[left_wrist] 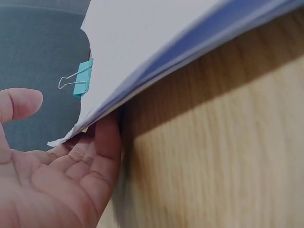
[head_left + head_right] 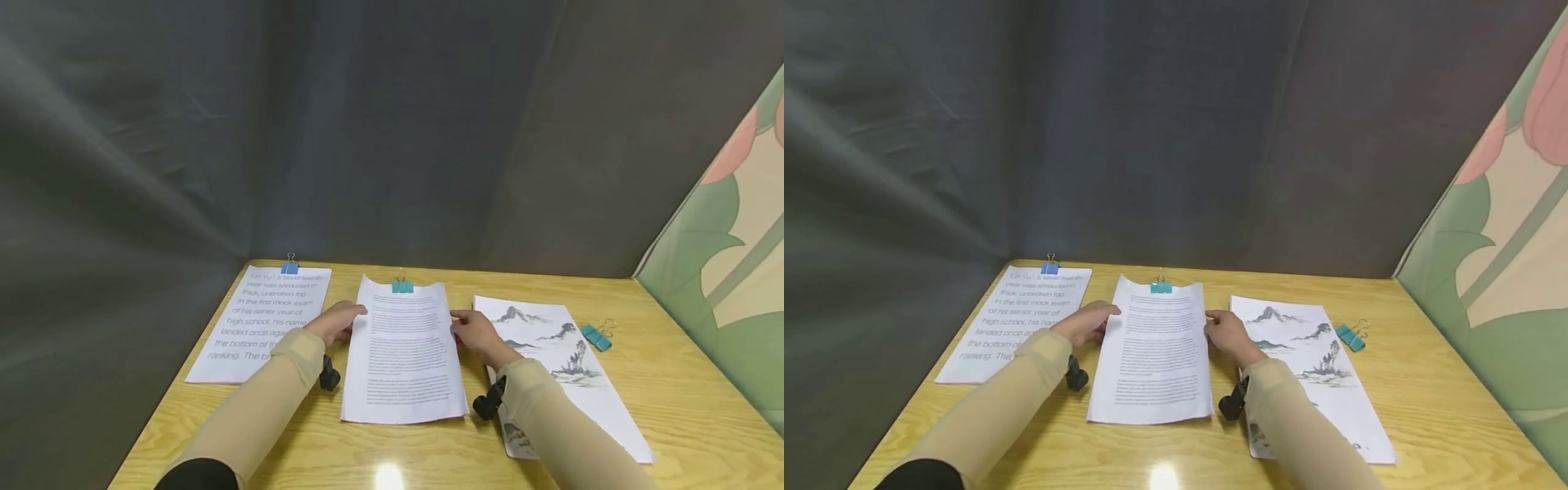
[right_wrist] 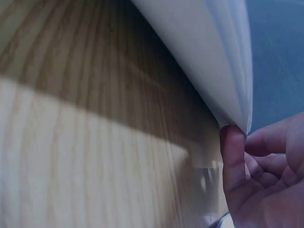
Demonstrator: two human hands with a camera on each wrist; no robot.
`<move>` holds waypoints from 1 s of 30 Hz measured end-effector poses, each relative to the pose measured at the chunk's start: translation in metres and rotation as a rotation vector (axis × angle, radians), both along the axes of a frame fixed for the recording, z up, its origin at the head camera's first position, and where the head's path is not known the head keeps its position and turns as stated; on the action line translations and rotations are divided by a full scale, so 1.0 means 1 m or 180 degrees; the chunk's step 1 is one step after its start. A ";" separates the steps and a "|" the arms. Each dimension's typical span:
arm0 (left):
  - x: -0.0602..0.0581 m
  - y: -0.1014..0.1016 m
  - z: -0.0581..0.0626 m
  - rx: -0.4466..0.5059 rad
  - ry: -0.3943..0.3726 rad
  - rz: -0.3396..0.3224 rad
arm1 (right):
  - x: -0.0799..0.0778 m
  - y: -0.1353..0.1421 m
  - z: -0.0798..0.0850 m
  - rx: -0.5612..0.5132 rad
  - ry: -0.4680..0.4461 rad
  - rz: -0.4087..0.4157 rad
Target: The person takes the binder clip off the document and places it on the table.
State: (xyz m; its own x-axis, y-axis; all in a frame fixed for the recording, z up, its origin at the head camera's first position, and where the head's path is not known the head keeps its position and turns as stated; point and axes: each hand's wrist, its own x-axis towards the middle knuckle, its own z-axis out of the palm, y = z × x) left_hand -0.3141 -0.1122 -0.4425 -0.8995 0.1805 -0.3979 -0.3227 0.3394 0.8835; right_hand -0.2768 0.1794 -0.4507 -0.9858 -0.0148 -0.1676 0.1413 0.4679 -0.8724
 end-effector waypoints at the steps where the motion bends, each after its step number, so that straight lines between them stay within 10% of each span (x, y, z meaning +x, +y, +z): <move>1: -0.002 0.002 0.001 0.0002 0.0015 0.0002 | 0.000 0.002 0.000 0.0002 0.0010 -0.0001; 30: -0.035 0.046 -0.008 -0.0446 0.0895 0.0173 | 0.004 0.029 -0.001 -0.0130 -0.0184 -0.0169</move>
